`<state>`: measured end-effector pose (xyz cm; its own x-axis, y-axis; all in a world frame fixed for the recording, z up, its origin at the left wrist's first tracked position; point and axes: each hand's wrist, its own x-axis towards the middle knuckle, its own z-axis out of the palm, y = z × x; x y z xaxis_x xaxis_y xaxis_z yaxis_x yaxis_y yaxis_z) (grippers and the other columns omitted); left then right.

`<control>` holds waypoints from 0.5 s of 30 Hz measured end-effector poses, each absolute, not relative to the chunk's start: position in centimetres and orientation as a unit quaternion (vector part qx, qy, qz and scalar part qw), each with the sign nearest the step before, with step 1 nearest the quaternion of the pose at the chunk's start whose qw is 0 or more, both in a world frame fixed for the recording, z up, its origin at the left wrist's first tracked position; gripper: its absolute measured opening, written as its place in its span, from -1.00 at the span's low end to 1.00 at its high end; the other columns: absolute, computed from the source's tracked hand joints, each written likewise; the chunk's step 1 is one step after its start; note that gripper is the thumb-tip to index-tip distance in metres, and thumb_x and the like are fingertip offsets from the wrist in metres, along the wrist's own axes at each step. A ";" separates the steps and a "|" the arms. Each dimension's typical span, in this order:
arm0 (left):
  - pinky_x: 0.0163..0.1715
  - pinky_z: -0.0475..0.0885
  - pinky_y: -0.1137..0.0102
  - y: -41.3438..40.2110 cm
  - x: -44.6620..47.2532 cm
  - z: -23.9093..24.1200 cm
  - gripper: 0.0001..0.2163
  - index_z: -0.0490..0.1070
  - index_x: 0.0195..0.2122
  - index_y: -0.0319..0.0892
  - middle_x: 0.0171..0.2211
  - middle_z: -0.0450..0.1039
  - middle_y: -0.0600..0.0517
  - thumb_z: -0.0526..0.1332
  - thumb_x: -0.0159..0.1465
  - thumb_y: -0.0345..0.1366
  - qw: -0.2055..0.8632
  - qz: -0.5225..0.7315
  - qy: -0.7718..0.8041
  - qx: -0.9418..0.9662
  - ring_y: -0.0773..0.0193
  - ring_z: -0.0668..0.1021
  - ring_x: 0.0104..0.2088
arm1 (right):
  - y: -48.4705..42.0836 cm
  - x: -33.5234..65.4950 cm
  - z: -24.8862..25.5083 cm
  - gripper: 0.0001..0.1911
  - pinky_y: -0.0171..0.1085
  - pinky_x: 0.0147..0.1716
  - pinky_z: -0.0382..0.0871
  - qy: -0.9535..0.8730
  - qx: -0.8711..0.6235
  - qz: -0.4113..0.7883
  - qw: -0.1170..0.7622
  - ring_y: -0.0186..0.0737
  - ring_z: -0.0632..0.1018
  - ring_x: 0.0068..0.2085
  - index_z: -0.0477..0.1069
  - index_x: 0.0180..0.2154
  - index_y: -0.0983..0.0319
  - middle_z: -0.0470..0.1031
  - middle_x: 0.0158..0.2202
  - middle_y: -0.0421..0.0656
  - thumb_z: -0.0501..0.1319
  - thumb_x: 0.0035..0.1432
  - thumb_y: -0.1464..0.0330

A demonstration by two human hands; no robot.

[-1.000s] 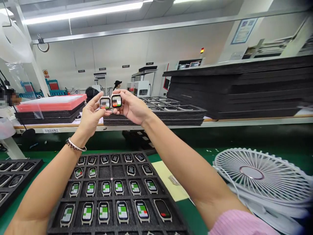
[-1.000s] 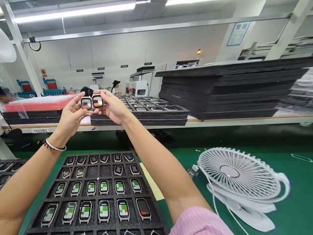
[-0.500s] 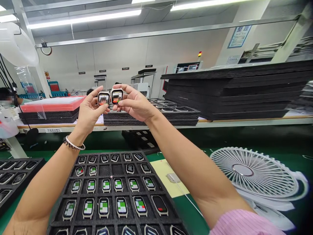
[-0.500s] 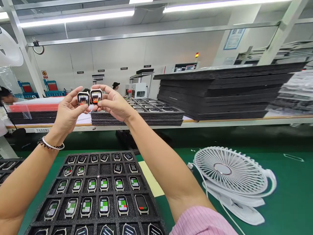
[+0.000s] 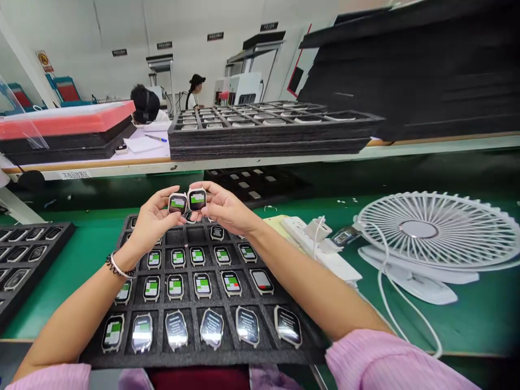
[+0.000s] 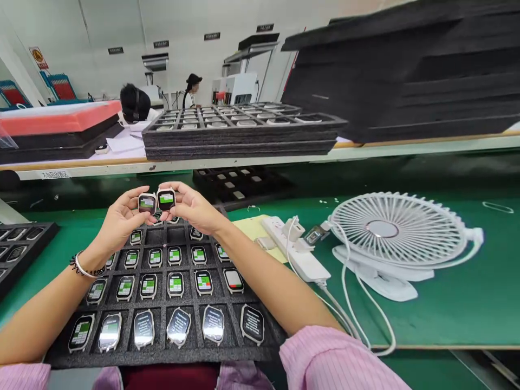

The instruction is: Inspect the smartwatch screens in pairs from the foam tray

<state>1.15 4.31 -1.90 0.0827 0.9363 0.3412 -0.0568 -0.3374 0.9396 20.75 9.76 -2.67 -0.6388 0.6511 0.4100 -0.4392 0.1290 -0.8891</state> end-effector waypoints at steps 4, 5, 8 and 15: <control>-0.41 0.57 0.45 4.7 0.8 -4.3 -0.47 0.37 0.08 -0.23 -0.20 0.53 -0.01 0.42 0.07 -0.33 0.473 0.551 0.387 0.568 0.37 0.61 -0.47 | 10.0 20.6 -5.5 -0.51 -0.36 -0.28 0.51 -0.588 -0.107 0.693 0.403 -0.28 0.64 -0.31 0.29 0.05 0.23 0.56 -0.29 -0.21 0.36 0.09 0.45; -0.43 0.56 0.46 4.8 0.8 -4.6 -0.48 0.38 0.07 -0.23 -0.23 0.53 0.00 0.42 0.07 -0.31 0.476 0.550 0.391 0.563 0.37 0.60 -0.49 | 10.0 20.5 -5.9 -0.52 -0.35 -0.29 0.52 -0.582 -0.110 0.698 0.402 -0.27 0.64 -0.31 0.30 0.05 0.23 0.56 -0.28 -0.20 0.37 0.11 0.42; -0.50 0.52 0.48 5.0 1.1 -5.1 -0.52 0.39 0.01 -0.24 -0.27 0.52 0.02 0.43 0.08 -0.29 0.471 0.553 0.407 0.554 0.38 0.59 -0.52 | 10.2 20.5 -6.6 -0.57 -0.35 -0.32 0.53 -0.574 -0.119 0.705 0.398 -0.26 0.64 -0.33 0.34 0.03 0.22 0.56 -0.28 -0.20 0.40 0.16 0.36; -0.48 0.57 0.45 4.6 1.2 -5.7 -0.55 0.39 0.01 -0.23 -0.21 0.52 -0.01 0.41 0.09 -0.31 0.475 0.548 0.414 0.550 0.35 0.61 -0.51 | 10.0 20.6 -7.3 -0.57 -0.34 -0.32 0.52 -0.572 -0.126 0.705 0.400 -0.27 0.63 -0.33 0.34 0.02 0.21 0.55 -0.28 -0.22 0.40 0.14 0.38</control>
